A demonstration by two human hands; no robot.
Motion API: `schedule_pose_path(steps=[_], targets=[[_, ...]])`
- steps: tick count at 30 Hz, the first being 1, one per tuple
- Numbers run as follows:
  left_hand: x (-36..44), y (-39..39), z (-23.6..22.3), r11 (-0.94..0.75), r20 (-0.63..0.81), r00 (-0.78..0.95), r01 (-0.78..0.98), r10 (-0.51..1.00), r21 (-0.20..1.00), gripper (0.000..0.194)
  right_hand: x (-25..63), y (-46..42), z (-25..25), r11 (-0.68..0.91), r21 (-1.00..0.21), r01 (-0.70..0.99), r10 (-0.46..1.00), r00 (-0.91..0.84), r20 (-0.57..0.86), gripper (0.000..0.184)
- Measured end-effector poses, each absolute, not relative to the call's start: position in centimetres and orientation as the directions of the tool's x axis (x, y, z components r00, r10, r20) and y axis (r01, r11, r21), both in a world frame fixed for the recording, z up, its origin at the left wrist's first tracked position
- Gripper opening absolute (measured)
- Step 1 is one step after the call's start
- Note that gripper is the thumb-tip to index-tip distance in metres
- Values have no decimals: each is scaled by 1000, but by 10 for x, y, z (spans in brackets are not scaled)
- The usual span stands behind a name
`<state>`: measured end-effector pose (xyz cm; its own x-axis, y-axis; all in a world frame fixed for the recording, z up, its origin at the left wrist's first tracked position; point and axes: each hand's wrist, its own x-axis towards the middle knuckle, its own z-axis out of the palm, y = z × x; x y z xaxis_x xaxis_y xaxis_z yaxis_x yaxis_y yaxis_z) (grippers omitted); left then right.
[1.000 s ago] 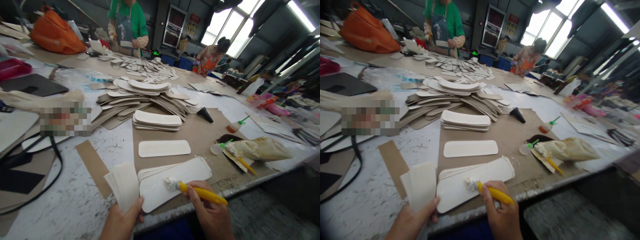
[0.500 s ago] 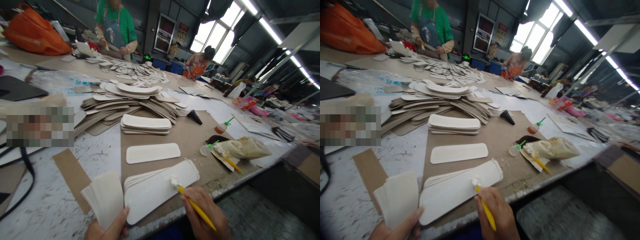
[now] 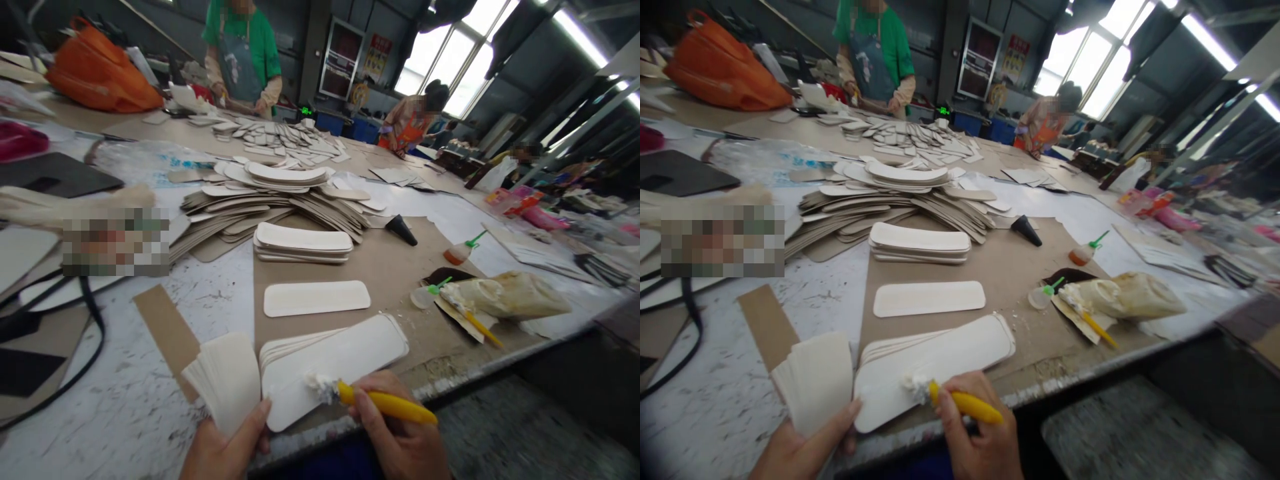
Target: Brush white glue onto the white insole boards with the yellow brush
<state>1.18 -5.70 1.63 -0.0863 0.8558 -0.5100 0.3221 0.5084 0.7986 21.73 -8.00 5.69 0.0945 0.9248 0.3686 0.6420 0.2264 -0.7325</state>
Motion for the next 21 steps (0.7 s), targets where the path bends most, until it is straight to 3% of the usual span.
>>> schedule_pose_path(steps=[6, 8, 12, 14, 17, 21], targets=[[13, -58, 16, 507, -500, -105, 293, 860, 811, 41, 262, -77, 71, 146, -499, 855, 832, 166, 529, 8], [14, -59, 16, 514, -506, -106, 290, 856, 808, 40, 250, -79, 72, 177, -552, 815, 849, 157, 504, 7], [15, -58, 16, 497, -501, -68, 299, 863, 815, 38, 204, -81, 65, 118, -854, 507, 948, 200, 249, 15], [14, -58, 16, 502, -506, -73, 313, 859, 807, 39, 198, -77, 59, 110, -894, 434, 963, 175, 203, 17], [12, -58, 17, 523, -522, -97, 323, 847, 789, 39, 229, -68, 55, 211, -723, 657, 907, 144, 396, 13], [11, -59, 17, 530, -523, -109, 303, 845, 792, 38, 288, -62, 64, 87, -425, 901, 801, 190, 568, 13]])
